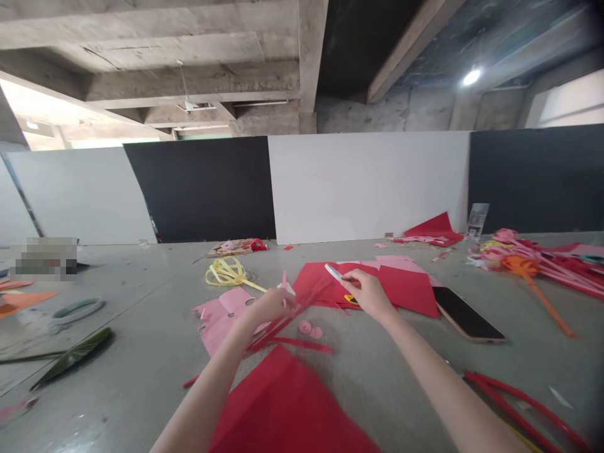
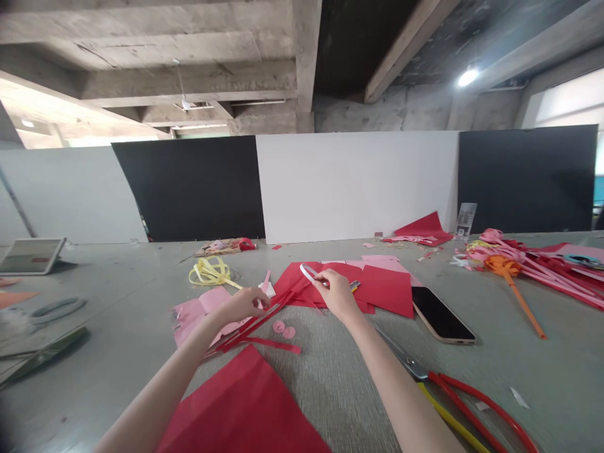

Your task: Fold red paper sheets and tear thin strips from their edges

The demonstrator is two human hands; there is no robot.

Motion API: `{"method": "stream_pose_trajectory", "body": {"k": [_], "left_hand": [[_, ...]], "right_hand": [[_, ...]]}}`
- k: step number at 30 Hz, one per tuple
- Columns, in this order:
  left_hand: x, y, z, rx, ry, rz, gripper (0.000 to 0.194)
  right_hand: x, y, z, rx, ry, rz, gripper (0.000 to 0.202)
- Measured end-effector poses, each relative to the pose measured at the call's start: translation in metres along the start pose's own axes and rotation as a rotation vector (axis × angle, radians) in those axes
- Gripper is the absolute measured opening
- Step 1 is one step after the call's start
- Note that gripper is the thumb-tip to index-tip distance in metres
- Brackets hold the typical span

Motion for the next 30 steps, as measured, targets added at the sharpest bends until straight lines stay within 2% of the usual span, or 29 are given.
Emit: {"method": "stream_pose_trajectory", "body": {"k": [1,3,5,8,10,13,17,20,23,26,30], "left_hand": [[0.001,0.005,0.000,-0.009,-0.004,-0.102,0.025],[0.008,0.022,-0.004,-0.196,-0.028,-0.332,0.024],[0.015,0.037,-0.008,-0.308,-0.042,-0.477,0.024],[0.021,0.049,-0.010,-0.405,-0.038,-0.585,0.025],[0.022,0.046,-0.008,-0.423,-0.020,-0.593,0.024],[0.014,0.027,-0.003,-0.403,0.016,-0.503,0.025],[-0.004,0.004,-0.002,-0.378,0.013,-0.212,0.025],[-0.009,0.007,-0.010,-0.380,-0.024,0.012,0.024],[-0.008,0.014,-0.018,-0.379,-0.055,0.160,0.025],[-0.015,0.008,-0.021,-0.372,-0.088,0.235,0.025],[-0.043,-0.005,-0.013,-0.352,-0.105,0.205,0.024]], "right_hand": [[0.000,-0.001,-0.002,0.000,-0.009,-0.001,0.011],[-0.001,-0.002,-0.006,-0.004,-0.025,-0.001,0.011],[-0.002,-0.003,-0.009,-0.008,-0.039,0.001,0.011],[-0.003,-0.005,-0.013,-0.011,-0.055,0.009,0.010],[-0.004,-0.008,-0.015,-0.008,-0.060,0.017,0.009],[-0.006,-0.012,-0.018,0.002,-0.057,0.030,0.009],[-0.007,-0.016,-0.022,0.014,-0.071,0.039,0.011],[-0.007,-0.014,-0.026,0.021,-0.093,0.033,0.011],[-0.007,-0.011,-0.027,0.025,-0.108,0.025,0.010],[-0.007,-0.012,-0.028,0.023,-0.114,0.029,0.011],[-0.009,-0.019,-0.028,0.016,-0.113,0.051,0.011]]}}
Point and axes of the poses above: each hand's wrist, its own x-axis away from the middle knuckle, its own y-axis out of the palm, z = x × y, the point moved 9 cm from there along -x, towards the middle knuckle, and after that the axes turned 7 degrees about z, right-handed, at the moved point
